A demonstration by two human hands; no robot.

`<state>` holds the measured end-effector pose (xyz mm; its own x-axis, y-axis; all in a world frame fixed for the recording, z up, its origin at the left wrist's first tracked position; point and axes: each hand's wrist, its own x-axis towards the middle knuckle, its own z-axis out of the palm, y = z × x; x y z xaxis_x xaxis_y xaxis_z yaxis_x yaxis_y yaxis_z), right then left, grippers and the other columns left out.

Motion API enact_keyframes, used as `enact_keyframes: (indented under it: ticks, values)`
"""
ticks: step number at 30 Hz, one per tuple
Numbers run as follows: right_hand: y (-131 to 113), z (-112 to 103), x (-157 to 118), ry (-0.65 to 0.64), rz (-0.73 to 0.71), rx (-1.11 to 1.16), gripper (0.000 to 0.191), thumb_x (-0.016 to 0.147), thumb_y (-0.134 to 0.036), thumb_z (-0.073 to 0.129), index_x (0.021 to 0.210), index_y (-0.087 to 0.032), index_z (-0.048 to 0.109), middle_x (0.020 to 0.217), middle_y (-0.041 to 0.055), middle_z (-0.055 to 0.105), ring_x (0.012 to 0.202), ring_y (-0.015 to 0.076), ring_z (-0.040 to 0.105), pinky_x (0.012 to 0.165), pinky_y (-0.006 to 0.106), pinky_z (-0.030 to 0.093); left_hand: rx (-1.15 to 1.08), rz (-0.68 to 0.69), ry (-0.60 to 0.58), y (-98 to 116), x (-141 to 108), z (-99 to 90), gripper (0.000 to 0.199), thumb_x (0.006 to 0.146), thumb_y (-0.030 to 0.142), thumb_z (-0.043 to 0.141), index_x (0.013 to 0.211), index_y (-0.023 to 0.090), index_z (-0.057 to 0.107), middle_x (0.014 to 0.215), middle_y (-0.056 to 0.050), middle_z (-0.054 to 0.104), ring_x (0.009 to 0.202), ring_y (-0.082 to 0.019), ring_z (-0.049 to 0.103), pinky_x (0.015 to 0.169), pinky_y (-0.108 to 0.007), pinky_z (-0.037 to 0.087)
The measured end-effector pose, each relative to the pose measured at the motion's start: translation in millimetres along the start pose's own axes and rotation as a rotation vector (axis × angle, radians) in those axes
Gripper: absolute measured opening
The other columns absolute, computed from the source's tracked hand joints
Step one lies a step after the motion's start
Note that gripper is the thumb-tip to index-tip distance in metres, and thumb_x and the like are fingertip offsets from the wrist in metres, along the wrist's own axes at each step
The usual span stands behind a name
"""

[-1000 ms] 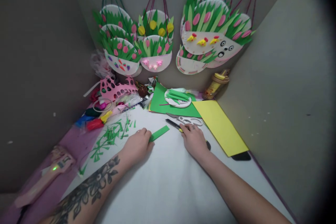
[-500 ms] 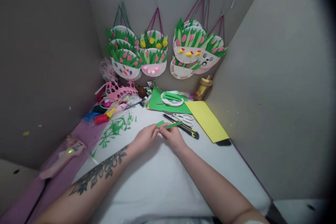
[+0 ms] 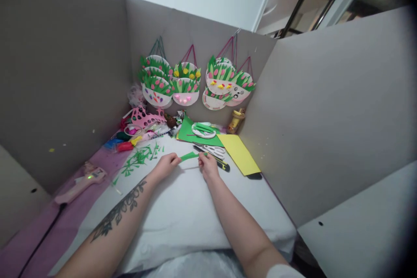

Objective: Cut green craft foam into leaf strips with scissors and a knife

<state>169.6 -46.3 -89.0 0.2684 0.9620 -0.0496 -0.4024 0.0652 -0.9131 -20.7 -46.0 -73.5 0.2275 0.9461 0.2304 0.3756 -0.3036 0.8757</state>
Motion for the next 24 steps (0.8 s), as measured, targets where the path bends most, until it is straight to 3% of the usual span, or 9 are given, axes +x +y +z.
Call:
enact_keyframes:
  ticks: [6, 9, 11, 18, 21, 24]
  values:
    - [-1.4, 3.4, -1.8, 0.012, 0.081, 0.136, 0.029, 0.064, -0.041, 0.072, 0.073, -0.019, 0.056, 0.058, -0.0011, 0.061, 0.047, 0.0090, 0.052, 0.042, 0.020, 0.040, -0.172, -0.060, 0.197, 0.4, 2.1, 0.2, 0.032, 0.078, 0.045, 0.045, 0.071, 0.017, 0.058, 0.058, 0.002, 0.053, 0.052, -0.012, 0.044, 0.052, -0.023, 0.033]
    - [3.4, 14.3, -11.9, -0.087, 0.145, 0.200, 0.030, 0.063, -0.040, 0.074, 0.077, -0.018, 0.060, 0.065, 0.0019, 0.065, 0.052, 0.0111, 0.056, 0.045, 0.021, 0.042, -0.216, -0.089, 0.216, 8.8, -0.7, 13.7, 0.035, 0.071, 0.046, 0.057, 0.084, 0.014, 0.064, 0.065, -0.001, 0.061, 0.054, -0.013, 0.049, 0.051, -0.024, 0.035]
    - [7.4, 19.9, -18.6, -0.180, 0.149, 0.168, 0.033, 0.059, -0.041, 0.077, 0.075, -0.017, 0.061, 0.065, 0.0022, 0.065, 0.051, 0.0109, 0.054, 0.045, 0.021, 0.040, -0.243, -0.101, 0.192, 15.9, -1.9, 24.8, 0.035, 0.066, 0.045, 0.064, 0.079, 0.012, 0.067, 0.067, -0.005, 0.065, 0.057, -0.015, 0.053, 0.052, -0.024, 0.038]
    - [3.3, 13.8, -21.6, -0.235, -0.033, -0.206, 0.023, 0.065, -0.038, 0.068, 0.062, -0.017, 0.057, 0.050, -0.0039, 0.054, 0.043, 0.0084, 0.041, 0.043, 0.020, 0.028, -0.375, -0.231, 0.273, 24.0, 3.9, 48.9, 0.033, 0.062, 0.045, 0.069, 0.055, 0.015, 0.059, 0.048, 0.001, 0.055, 0.048, -0.012, 0.048, 0.049, -0.024, 0.035]
    - [-9.2, 0.4, -10.4, -0.251, -0.091, -0.372, 0.019, 0.066, -0.033, 0.063, 0.058, -0.017, 0.056, 0.049, -0.0042, 0.052, 0.044, 0.0091, 0.040, 0.044, 0.021, 0.029, -0.420, -0.267, 0.317, 16.8, 10.9, 47.3, 0.037, 0.060, 0.048, 0.070, 0.053, 0.015, 0.055, 0.046, 0.003, 0.051, 0.046, -0.010, 0.043, 0.048, -0.023, 0.032]
    - [-26.7, -22.6, 11.4, -0.129, -0.283, -0.585, 0.018, 0.071, -0.033, 0.055, 0.062, -0.018, 0.057, 0.053, -0.0030, 0.053, 0.051, 0.0121, 0.046, 0.050, 0.023, 0.035, -0.483, -0.288, 0.402, 9.5, 15.5, 39.5, 0.042, 0.060, 0.055, 0.067, 0.057, 0.016, 0.053, 0.048, 0.003, 0.049, 0.047, -0.009, 0.043, 0.048, -0.022, 0.033]
